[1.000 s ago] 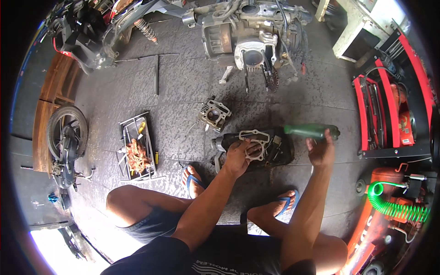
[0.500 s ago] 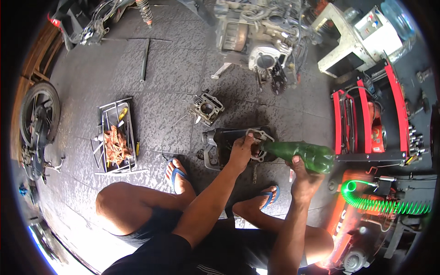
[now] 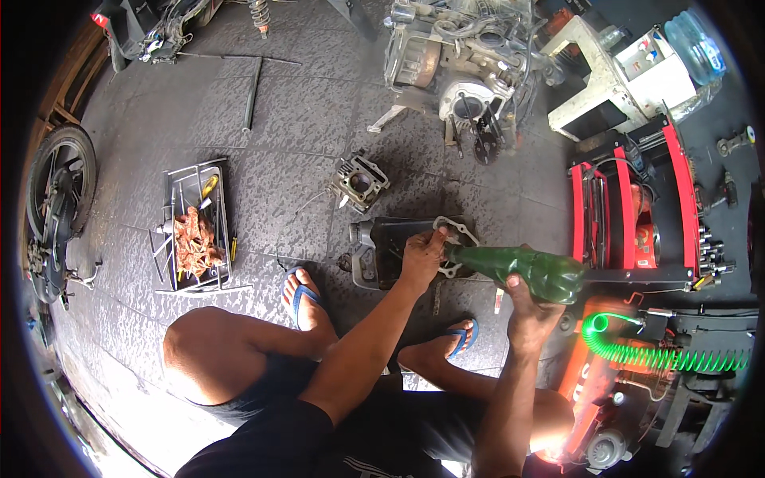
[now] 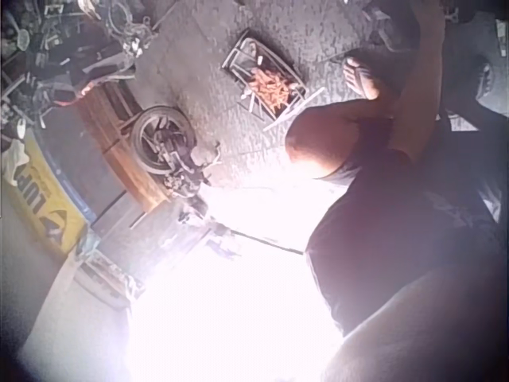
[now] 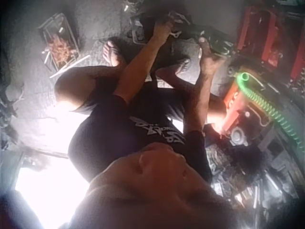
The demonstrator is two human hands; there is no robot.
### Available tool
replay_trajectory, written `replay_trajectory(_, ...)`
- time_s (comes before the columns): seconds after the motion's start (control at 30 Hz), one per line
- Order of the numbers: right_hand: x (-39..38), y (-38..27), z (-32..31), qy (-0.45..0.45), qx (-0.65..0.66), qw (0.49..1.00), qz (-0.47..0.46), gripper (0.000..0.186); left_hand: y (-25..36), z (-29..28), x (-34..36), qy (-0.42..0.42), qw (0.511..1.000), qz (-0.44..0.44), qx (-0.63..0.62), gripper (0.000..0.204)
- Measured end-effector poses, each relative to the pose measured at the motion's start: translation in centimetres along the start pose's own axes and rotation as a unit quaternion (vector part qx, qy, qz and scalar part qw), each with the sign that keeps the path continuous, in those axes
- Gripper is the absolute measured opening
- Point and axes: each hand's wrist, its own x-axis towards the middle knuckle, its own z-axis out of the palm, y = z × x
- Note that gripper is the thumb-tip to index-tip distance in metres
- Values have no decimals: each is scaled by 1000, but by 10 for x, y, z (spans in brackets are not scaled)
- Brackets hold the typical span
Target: The person removes components from a motorcycle engine block, handles a gasket and small metal parts, and pours liquid from a green bottle onto the engine components.
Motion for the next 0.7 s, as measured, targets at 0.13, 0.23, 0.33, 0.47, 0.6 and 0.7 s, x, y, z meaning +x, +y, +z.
replay_trajectory(0.13, -5, -2, -3, -12, -12, 1000, 22, 45, -15, 5, 10, -45, 959, -39, -278, 37)
replay_trajectory(0.23, -5, -2, -7, -23, -20, 999, 27, 45, -19, 4, 13, -86, 915, -65, -390, 37)
replay_trajectory(0.33, -7, -4, -8, -30, -48, 997, 51, 45, -16, 0, 11, -122, 891, -95, -426, 34)
replay_trajectory(0.47, -7, 2, -9, -22, -45, 998, 28, 53, -8, 3, 7, -95, 880, -123, -449, 33)
replay_trajectory(0.6, -10, 4, -9, -18, -38, 998, 41, 54, -18, -3, 13, -111, 880, -119, -446, 33)
replay_trajectory(0.7, -11, 4, -6, 0, -13, 1000, 19, 50, -25, -7, 19, -153, 872, -93, -455, 32)
